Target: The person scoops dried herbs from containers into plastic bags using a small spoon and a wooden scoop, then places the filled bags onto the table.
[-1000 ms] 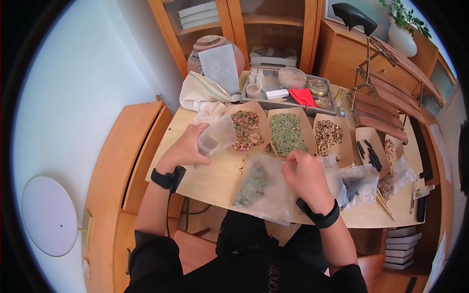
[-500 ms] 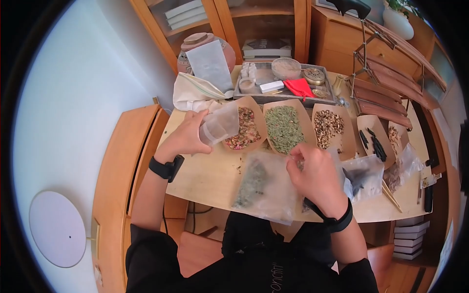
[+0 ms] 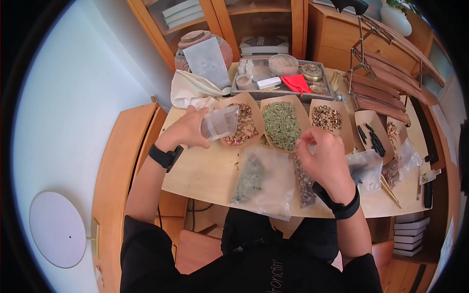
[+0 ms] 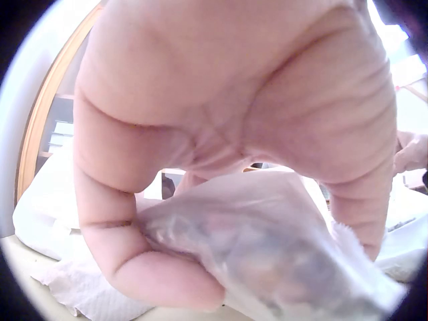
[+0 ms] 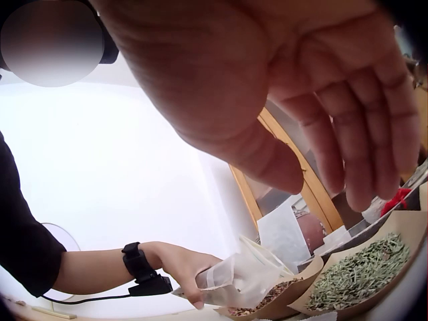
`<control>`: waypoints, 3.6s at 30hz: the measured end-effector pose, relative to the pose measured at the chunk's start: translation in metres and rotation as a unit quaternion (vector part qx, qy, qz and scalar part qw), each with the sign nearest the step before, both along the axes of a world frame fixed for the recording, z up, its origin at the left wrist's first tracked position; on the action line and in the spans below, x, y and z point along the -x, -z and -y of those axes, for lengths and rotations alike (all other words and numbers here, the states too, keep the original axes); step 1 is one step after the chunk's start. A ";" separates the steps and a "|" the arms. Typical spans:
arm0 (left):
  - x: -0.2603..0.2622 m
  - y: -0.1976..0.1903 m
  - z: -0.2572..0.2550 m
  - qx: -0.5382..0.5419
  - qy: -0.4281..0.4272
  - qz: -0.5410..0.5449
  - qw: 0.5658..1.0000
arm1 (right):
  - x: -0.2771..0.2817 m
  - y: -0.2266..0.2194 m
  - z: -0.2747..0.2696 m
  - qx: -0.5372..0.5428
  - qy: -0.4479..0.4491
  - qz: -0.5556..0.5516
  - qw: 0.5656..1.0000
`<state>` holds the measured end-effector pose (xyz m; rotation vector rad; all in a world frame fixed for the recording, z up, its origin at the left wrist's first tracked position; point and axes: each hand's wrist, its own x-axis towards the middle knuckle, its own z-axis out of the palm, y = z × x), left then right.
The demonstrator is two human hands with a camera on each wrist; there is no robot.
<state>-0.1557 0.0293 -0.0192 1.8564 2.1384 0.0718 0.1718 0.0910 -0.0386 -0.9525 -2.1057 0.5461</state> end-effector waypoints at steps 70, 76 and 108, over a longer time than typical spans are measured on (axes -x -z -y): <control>0.013 -0.040 -0.033 -0.040 -0.202 0.420 0.884 | 0.126 0.016 -0.038 -0.054 -0.192 -0.028 0.980; 0.021 -0.029 -0.043 -0.072 -0.151 0.407 0.898 | 0.122 0.021 -0.043 -0.025 -0.160 -0.074 0.984; 0.003 -0.013 -0.065 -0.285 -0.075 0.408 0.864 | 0.098 0.003 -0.031 -0.121 -0.104 -0.060 0.985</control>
